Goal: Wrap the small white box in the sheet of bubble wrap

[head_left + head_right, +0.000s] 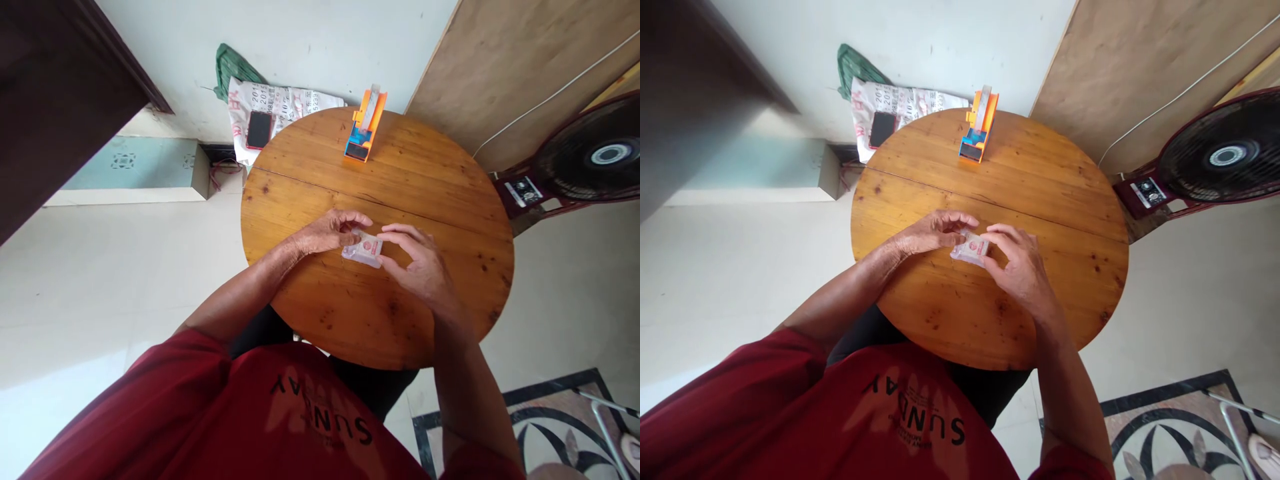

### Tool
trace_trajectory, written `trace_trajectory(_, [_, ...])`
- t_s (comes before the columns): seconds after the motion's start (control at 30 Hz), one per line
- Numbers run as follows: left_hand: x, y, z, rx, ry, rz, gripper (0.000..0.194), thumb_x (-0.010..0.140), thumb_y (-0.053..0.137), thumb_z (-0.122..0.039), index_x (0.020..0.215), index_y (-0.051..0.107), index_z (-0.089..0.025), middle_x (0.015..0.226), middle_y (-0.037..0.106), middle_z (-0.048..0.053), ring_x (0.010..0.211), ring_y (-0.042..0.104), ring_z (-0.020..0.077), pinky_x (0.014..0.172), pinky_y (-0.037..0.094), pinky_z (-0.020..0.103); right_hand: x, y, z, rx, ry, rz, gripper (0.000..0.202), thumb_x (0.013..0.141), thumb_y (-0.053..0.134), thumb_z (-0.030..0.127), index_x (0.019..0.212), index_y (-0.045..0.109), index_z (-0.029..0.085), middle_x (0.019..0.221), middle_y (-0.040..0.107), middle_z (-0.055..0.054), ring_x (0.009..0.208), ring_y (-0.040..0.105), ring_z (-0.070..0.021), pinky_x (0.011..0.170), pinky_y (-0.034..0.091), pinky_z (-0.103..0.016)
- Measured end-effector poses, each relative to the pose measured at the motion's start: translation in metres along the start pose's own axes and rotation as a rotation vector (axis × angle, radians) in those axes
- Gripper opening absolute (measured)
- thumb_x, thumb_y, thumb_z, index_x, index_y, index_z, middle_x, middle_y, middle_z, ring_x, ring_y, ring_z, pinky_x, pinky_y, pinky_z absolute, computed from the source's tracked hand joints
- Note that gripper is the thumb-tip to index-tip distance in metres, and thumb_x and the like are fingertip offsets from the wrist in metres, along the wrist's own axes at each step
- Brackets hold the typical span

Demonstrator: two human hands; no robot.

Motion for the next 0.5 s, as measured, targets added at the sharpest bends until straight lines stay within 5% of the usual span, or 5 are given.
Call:
trace_trajectory(0.2, [0.0005, 0.0098, -0.0016, -0.066, 0.003, 0.091, 0.035, 0.077, 0.072, -0.017, 0.112, 0.067, -0.014, 0.099, 0.072, 0.006, 0.08, 0.065, 0.0115, 0.071, 0.049, 0.023, 0.0075, 0.0095, 0.0056, -0.066, -0.071, -0.083, 0.018, 0.088, 0.064, 0.026, 0.106, 0.069, 0.029, 0.117, 0.071, -0.005, 0.105, 0.067, -0.0266, 0.095, 0.046, -0.046])
trace_trajectory(0.5, [-0.0007, 0.0078, 0.001, -0.07, -0.032, 0.063, 0.039, 0.076, 0.075, -0.02, 0.113, 0.067, -0.014, 0.097, 0.071, 0.005, 0.079, 0.064, 0.0119, 0.07, 0.048, 0.023, 0.0002, 0.0108, 0.0093, -0.25, -0.094, -0.152, 0.007, 0.092, 0.062, 0.029, 0.093, 0.069, 0.03, 0.114, 0.073, -0.002, 0.1, 0.065, -0.0263, 0.094, 0.042, -0.049])
Point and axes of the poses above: each hand's wrist, its own x-axis towards the middle knuckle, its own y-axis out of the palm, z = x × y, the point moved 9 cm from there along x, towards the middle knuckle
